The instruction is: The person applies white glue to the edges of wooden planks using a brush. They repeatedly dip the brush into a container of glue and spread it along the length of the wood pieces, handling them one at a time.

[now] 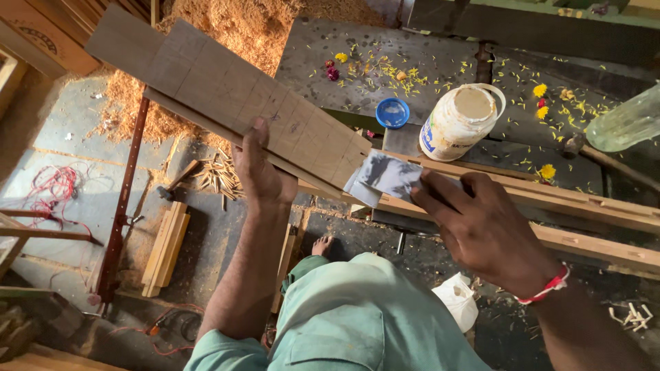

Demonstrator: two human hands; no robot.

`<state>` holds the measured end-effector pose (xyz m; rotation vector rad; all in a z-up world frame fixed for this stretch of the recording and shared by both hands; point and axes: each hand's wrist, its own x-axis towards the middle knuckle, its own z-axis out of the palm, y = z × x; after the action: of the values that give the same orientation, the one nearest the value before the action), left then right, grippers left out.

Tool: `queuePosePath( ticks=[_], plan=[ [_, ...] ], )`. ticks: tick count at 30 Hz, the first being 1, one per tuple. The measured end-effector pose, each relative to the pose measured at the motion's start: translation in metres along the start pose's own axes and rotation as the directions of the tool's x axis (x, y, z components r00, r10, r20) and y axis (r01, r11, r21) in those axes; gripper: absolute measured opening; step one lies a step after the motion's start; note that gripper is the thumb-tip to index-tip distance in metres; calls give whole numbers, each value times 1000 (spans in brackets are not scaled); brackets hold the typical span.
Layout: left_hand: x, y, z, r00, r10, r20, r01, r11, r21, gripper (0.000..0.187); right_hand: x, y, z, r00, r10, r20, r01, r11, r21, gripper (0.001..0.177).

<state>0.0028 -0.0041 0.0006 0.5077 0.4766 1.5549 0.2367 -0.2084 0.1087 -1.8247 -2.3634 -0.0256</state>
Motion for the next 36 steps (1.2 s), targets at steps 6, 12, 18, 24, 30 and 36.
queuePosePath(
  ticks=[6, 12, 18, 24, 30, 36],
  plan=[
    [14, 9, -21, 995, -78, 66, 84, 992, -98, 39, -50, 32, 34, 992, 104, -72, -93, 986, 136, 50],
    [42, -3, -58, 955, -290, 59, 295, 928, -228, 48, -87, 53, 116, 957, 250, 148, -172, 78, 982, 54],
    [52, -28, -80, 947, -139, 289, 206, 955, -214, 55, -84, 39, 145, 951, 221, 217, -98, -449, 888, 62],
    [25, -20, -62, 874, -326, 361, 445, 836, -322, 95, -77, 12, 136, 978, 207, 4, 5, -45, 999, 50],
    [32, -14, -39, 818, -202, 538, 393, 880, -266, 78, -74, 0, 102, 982, 178, 67, -129, 364, 922, 47],
    [32, 15, -17, 793, -313, 522, 453, 876, -164, 74, -60, -8, 78, 991, 128, -32, -59, 649, 758, 40]
  ],
)
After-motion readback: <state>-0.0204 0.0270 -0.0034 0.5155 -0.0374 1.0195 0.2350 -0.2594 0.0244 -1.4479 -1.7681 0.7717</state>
